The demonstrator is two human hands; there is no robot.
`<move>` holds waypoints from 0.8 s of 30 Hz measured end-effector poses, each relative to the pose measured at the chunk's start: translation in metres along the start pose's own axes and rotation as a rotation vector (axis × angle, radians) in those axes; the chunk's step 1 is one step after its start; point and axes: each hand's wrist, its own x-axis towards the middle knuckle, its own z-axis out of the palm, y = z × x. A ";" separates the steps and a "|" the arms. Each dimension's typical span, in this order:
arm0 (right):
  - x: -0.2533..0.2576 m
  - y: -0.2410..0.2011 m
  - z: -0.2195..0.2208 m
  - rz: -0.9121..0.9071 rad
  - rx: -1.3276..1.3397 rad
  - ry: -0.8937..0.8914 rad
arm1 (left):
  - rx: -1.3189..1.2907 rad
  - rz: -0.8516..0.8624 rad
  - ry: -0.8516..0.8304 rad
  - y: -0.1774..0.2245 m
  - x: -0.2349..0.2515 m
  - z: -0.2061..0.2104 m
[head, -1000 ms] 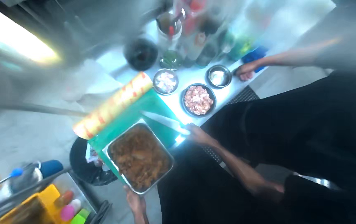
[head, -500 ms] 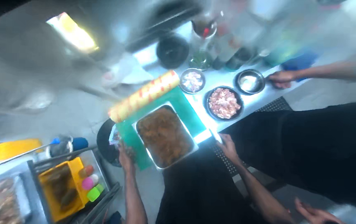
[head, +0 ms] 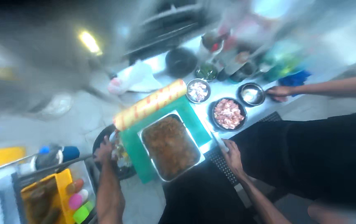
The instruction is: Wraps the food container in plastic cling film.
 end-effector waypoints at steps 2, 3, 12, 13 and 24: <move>0.014 -0.021 0.001 -0.015 0.091 0.036 | -0.341 -0.033 -0.021 0.009 -0.004 -0.005; 0.024 -0.035 0.003 -0.008 0.148 0.041 | -0.481 -0.001 -0.002 0.018 -0.011 -0.009; 0.216 -0.170 0.092 -0.371 0.084 -0.082 | -0.725 0.734 -0.097 0.059 -0.027 0.013; 0.228 -0.178 0.100 -0.407 0.016 -0.074 | -0.757 0.724 -0.112 0.060 -0.029 0.014; 0.247 -0.187 0.103 -0.684 -0.185 -0.139 | -0.723 0.723 -0.087 0.063 -0.041 0.009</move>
